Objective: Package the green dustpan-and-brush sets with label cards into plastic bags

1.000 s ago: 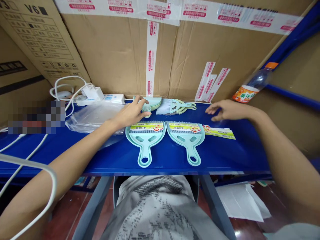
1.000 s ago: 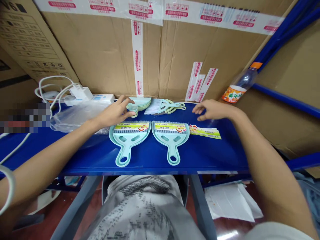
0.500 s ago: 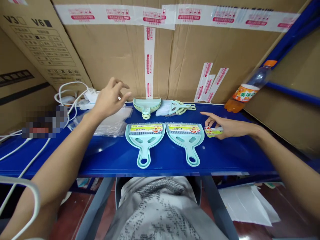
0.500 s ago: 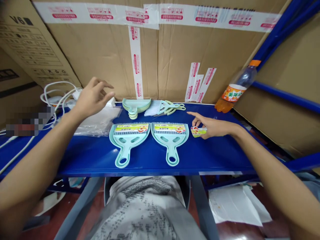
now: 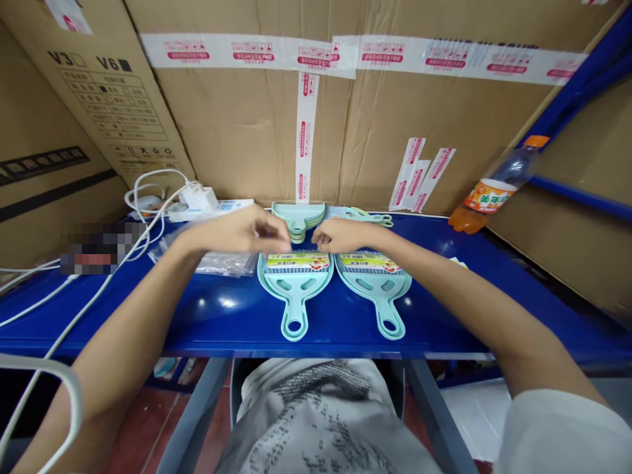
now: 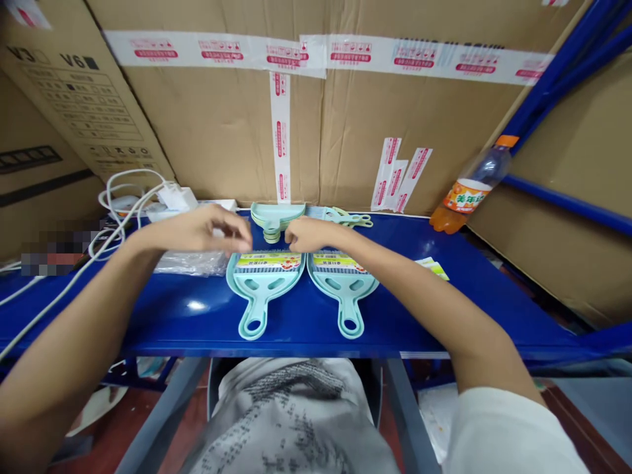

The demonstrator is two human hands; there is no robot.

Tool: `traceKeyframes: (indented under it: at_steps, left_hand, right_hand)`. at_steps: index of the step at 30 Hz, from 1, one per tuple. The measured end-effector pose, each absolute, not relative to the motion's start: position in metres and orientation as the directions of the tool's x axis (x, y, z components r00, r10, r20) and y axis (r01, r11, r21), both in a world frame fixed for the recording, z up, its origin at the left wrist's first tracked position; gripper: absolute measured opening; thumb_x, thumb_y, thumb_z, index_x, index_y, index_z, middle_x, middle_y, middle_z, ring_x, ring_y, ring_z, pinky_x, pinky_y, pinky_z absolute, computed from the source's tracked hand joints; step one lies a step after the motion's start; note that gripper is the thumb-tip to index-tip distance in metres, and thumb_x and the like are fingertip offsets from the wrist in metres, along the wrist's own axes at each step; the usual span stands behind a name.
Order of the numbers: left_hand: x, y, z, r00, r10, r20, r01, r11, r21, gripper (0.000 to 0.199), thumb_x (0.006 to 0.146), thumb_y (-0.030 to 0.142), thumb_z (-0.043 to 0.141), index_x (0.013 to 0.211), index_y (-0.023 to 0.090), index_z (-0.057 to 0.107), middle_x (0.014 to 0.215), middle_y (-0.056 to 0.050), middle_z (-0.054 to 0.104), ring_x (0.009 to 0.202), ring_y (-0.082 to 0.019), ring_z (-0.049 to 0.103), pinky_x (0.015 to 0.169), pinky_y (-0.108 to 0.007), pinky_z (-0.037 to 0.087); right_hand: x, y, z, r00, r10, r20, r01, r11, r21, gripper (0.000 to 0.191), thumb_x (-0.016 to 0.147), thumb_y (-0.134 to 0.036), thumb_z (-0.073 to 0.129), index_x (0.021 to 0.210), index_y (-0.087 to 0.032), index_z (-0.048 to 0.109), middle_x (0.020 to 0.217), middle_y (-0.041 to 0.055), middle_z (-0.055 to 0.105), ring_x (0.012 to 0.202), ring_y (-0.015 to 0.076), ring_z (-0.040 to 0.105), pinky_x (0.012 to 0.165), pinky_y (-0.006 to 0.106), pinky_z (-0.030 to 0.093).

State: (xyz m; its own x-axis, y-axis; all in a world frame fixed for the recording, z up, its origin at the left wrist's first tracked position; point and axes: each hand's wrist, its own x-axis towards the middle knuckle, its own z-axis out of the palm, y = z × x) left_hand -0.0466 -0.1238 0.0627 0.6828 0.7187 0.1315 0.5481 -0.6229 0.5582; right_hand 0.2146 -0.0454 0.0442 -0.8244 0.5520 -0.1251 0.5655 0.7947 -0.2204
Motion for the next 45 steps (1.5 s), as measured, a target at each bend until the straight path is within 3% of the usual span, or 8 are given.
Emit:
traceKeyframes:
  at_steps: [3,7,10,18,24,29,37,45]
  left_hand:
    - [-0.018,-0.16,0.059,0.85,0.507,-0.144,0.487,-0.649,0.584,0.034,0.095,0.055,0.077,0.081,0.024,0.081,0.071,0.0,0.077,0.061,-0.016,0.067,0.057,-0.028,0.046]
    - [0.011,-0.198,0.046,0.775,0.6,-0.2,0.632,-0.75,0.198,0.056,0.085,0.063,0.089,0.059,0.019,0.067,0.052,-0.002,0.062,0.047,-0.016,0.054,0.05,-0.032,0.029]
    - [0.016,-0.213,0.045,0.755,0.641,-0.139,0.648,-0.761,0.008,0.046,0.087,0.059,0.089,0.073,0.018,0.073,0.063,-0.005,0.068,0.059,-0.023,0.064,0.055,-0.033,0.031]
    - [-0.014,-0.213,0.057,0.783,0.617,-0.081,0.62,-0.762,0.186,0.038,0.098,0.059,0.078,0.099,0.021,0.076,0.09,-0.003,0.078,0.073,-0.021,0.072,0.064,-0.032,0.046]
    - [0.011,-0.258,0.018,0.723,0.689,-0.05,0.68,-0.723,-0.121,0.02,0.098,0.037,0.081,0.1,0.017,0.078,0.11,-0.012,0.075,0.07,-0.029,0.076,0.05,-0.038,0.05]
    - [0.012,-0.273,-0.016,0.722,0.674,0.158,0.692,-0.705,-0.156,0.018,0.102,0.012,0.061,0.091,0.017,0.074,0.109,-0.012,0.072,0.062,-0.022,0.071,0.049,-0.036,0.053]
    - [-0.009,-0.293,-0.011,0.641,0.602,0.476,0.724,-0.68,-0.115,0.038,0.103,0.0,0.036,0.093,0.017,0.068,0.101,-0.009,0.069,0.066,-0.017,0.066,0.049,-0.032,0.051]
    - [-0.009,-0.27,0.029,0.5,0.505,0.704,0.705,-0.709,0.007,0.014,0.11,0.013,0.058,0.109,0.02,0.07,0.116,-0.007,0.067,0.083,-0.013,0.075,0.064,-0.024,0.063]
  right_hand:
    - [0.195,-0.044,0.036,-0.774,0.598,-0.209,0.63,0.761,-0.155,0.028,0.087,-0.015,0.066,0.104,-0.014,0.087,0.1,0.0083,0.085,0.086,0.023,0.075,0.077,0.031,0.052]
    - [0.19,-0.047,0.036,-0.716,0.653,-0.249,0.696,0.697,-0.173,0.026,0.094,-0.019,0.063,0.103,-0.01,0.086,0.095,0.0087,0.083,0.082,0.0206,0.071,0.071,0.03,0.046]
    - [0.189,-0.048,0.036,-0.686,0.68,-0.259,0.727,0.661,-0.188,0.027,0.099,-0.027,0.064,0.104,-0.009,0.085,0.095,0.0093,0.082,0.083,0.021,0.07,0.07,0.03,0.045]
    - [0.193,-0.045,0.034,-0.658,0.705,-0.263,0.752,0.626,-0.205,0.034,0.104,-0.043,0.065,0.101,-0.013,0.082,0.097,0.0092,0.081,0.086,0.0218,0.07,0.072,0.03,0.043]
    - [0.188,-0.051,0.037,-0.651,0.709,-0.272,0.759,0.622,-0.193,0.035,0.105,-0.043,0.065,0.093,-0.013,0.079,0.093,0.0084,0.079,0.084,0.0214,0.068,0.072,0.031,0.042]
    - [0.185,-0.054,0.039,-0.653,0.697,-0.296,0.755,0.63,-0.182,0.042,0.107,-0.046,0.063,0.079,-0.016,0.071,0.085,0.0076,0.074,0.08,0.0207,0.064,0.07,0.032,0.04]
    - [0.213,-0.041,0.027,-0.656,0.684,-0.32,0.674,0.339,-0.656,0.053,0.1,-0.065,0.071,0.076,-0.017,0.071,0.093,0.008,0.077,0.079,0.0187,0.062,0.069,0.03,0.047]
    - [0.253,-0.03,0.046,-0.633,0.762,-0.138,0.228,0.012,-0.974,0.045,0.089,-0.061,0.083,0.081,-0.018,0.069,0.066,0.0017,0.063,0.056,0.0125,0.056,0.048,0.025,0.048]
